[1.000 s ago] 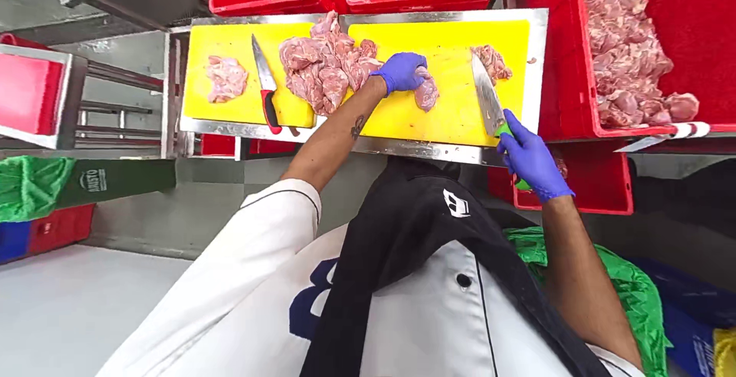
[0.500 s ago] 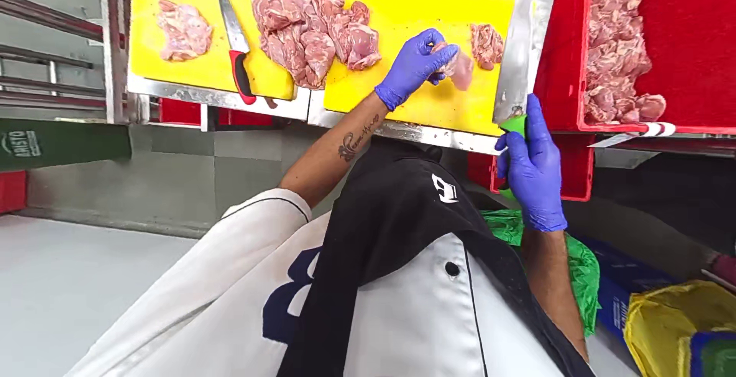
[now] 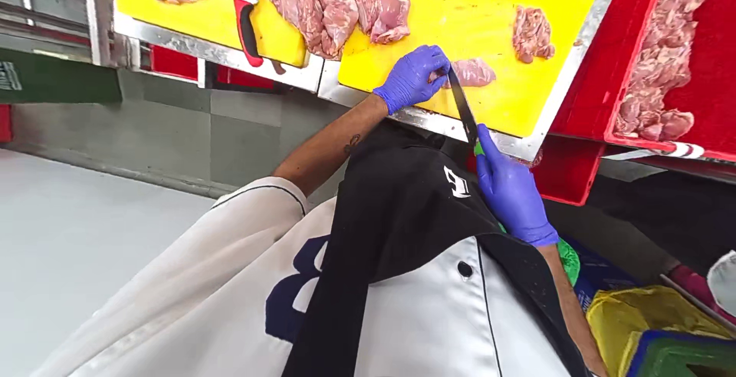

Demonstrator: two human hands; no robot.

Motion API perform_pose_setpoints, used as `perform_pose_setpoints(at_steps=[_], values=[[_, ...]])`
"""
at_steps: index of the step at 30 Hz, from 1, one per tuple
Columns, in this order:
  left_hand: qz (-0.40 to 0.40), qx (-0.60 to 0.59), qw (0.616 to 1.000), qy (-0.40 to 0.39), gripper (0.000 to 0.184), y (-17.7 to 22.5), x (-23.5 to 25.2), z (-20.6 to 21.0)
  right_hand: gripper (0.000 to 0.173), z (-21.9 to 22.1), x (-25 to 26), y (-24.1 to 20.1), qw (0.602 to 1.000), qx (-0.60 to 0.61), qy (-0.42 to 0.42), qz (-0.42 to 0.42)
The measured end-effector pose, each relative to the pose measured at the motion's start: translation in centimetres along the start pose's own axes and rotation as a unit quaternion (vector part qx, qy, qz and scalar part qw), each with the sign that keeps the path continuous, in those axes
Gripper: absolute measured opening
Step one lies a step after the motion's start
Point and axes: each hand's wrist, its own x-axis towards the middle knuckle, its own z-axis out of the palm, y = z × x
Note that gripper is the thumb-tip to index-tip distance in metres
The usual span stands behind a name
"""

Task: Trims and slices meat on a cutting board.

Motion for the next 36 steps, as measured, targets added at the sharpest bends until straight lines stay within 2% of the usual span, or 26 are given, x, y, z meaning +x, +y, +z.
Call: perform_pose_setpoints(at_steps=[4, 8, 10, 13, 16, 18, 19, 21, 24, 27, 29, 34, 36], values=[[0.008, 0.045, 0.999, 0.026, 0.019, 0.0, 0.1, 0.9, 0.053, 0.0, 0.4, -0.5, 0.998, -0.054, -0.029, 0.019], [-0.004, 0.051, 0.999, 0.017, 0.020, 0.2, 0.2, 0.5, 0.055, 2.7, 9.5, -2.1, 0.999, 0.006, 0.038, -0.001], [-0.004, 0.044, 0.999, 0.005, 0.020, 0.1, 0.1, 0.2, 0.056, 2.3, 12.8, -3.2, 0.997, 0.026, 0.065, -0.015], [-0.043, 0.075, 0.996, -0.038, 0.042, 0.7, 0.2, -0.2, 0.054, 0.8, 12.2, -2.6, 0.995, 0.078, 0.059, -0.009], [-0.133, 0.089, 0.987, -0.020, 0.038, 0.2, 2.4, -1.1, 0.055, -0.3, 8.6, -0.2, 0.989, 0.133, 0.061, 0.030], [-0.187, 0.030, 0.981, 0.035, 0.035, -0.7, 3.8, -1.9, 0.054, -0.9, 5.7, 1.0, 0.986, 0.147, 0.054, 0.057], [-0.179, -0.019, 0.982, 0.060, 0.034, -1.0, 4.4, -2.2, 0.053, -1.0, 4.6, 1.4, 0.987, 0.141, 0.051, 0.062], [-0.097, -0.074, 0.992, 0.029, 0.034, -0.7, 4.7, -1.8, 0.052, -1.0, 2.7, 1.7, 0.991, 0.112, 0.036, 0.065], [-0.010, 0.006, 0.999, -0.041, 0.028, 0.8, 3.8, 0.5, 0.051, -0.8, 0.8, 1.0, 0.997, 0.055, 0.006, 0.051], [0.008, 0.043, 0.999, -0.016, 0.022, 1.1, 3.1, 1.9, 0.052, -0.1, 0.6, 0.2, 0.999, -0.002, 0.016, 0.049], [0.014, 0.055, 0.998, -0.004, 0.024, 1.2, 3.1, 2.1, 0.053, 0.5, 3.0, -0.1, 0.998, -0.017, 0.027, 0.054], [0.010, 0.085, 0.996, -0.033, 0.039, 1.0, 3.6, 1.5, 0.055, 1.3, 14.6, -1.6, 0.995, 0.017, 0.086, 0.041], [-0.041, 0.075, 0.996, -0.031, 0.036, 0.9, 4.6, 0.8, 0.054, 0.7, 14.9, -1.0, 0.995, 0.055, 0.080, 0.023]])
